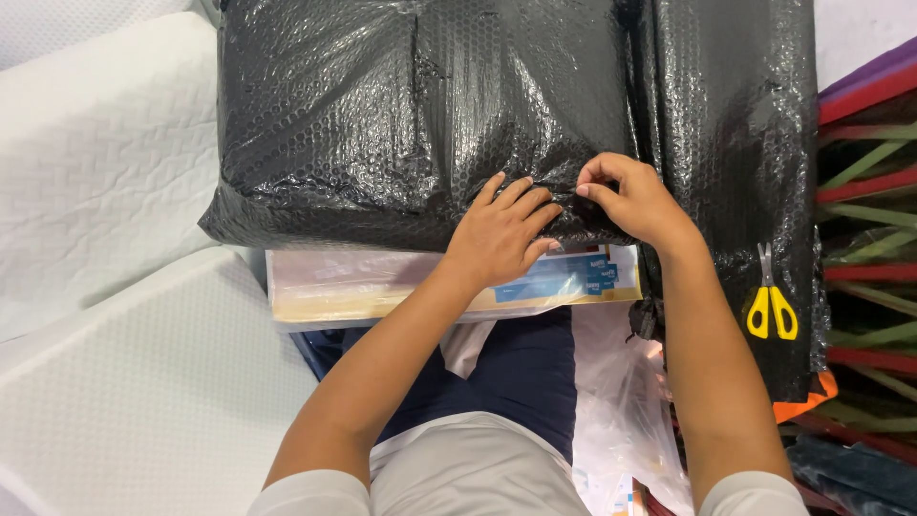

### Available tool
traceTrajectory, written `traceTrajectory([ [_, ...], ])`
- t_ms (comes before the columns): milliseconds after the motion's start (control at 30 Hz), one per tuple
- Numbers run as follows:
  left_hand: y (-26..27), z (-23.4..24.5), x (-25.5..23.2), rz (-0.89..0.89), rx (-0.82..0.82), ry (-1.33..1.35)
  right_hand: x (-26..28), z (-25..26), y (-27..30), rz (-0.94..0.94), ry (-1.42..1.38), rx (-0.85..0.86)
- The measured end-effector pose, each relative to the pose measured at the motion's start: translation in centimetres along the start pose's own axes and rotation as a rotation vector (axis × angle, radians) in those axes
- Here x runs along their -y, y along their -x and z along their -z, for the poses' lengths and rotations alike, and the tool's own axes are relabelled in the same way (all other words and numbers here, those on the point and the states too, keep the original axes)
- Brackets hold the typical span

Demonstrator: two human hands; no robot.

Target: Wrapping large foam pillows in black bubble wrap and securing them with tape using scissors

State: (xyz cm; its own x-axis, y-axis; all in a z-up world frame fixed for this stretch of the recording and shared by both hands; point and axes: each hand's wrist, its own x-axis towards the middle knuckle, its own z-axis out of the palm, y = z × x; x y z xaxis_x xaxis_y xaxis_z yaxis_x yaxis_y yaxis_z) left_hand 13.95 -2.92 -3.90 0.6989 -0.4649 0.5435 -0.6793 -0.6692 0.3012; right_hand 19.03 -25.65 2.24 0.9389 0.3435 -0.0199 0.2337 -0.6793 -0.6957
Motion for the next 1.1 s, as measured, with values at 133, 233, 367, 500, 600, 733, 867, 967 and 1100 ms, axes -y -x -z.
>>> traceTrajectory([
  [133,0.1,-0.1,0.1,0.002,0.003,0.02,0.6,0.4,-0.1,-0.066,0.037,0.054],
  [233,0.1,-0.2,0.2,0.0,0.0,0.018,1.8,0.5,-0.2,-0.082,0.063,0.078],
  [367,0.2,-0.1,0.3,-0.002,0.0,0.015,3.6,0.4,-0.4,-0.045,0.124,0.113],
  [500,0.2,-0.3,0.4,-0.013,-0.021,0.028,4.0,0.3,-0.9,0.043,0.231,0.152],
  [600,0.2,-0.2,0.4,-0.012,-0.031,0.037,3.8,0.1,-1.1,0.066,0.261,0.159],
  [733,0.2,-0.3,0.4,-0.012,-0.039,0.034,3.5,-0.3,-1.3,0.111,0.342,0.171],
  [867,0.2,-0.2,0.4,-0.018,-0.047,0.044,1.9,-1.1,-1.5,0.152,0.447,0.158],
  [967,0.2,-0.2,0.4,-0.018,-0.043,0.049,0.5,-1.7,-1.6,0.178,0.537,0.141],
  [1100,0.3,-0.4,0.5,-0.015,-0.046,0.059,-1.0,-2.3,-1.4,0.176,0.622,0.099],
])
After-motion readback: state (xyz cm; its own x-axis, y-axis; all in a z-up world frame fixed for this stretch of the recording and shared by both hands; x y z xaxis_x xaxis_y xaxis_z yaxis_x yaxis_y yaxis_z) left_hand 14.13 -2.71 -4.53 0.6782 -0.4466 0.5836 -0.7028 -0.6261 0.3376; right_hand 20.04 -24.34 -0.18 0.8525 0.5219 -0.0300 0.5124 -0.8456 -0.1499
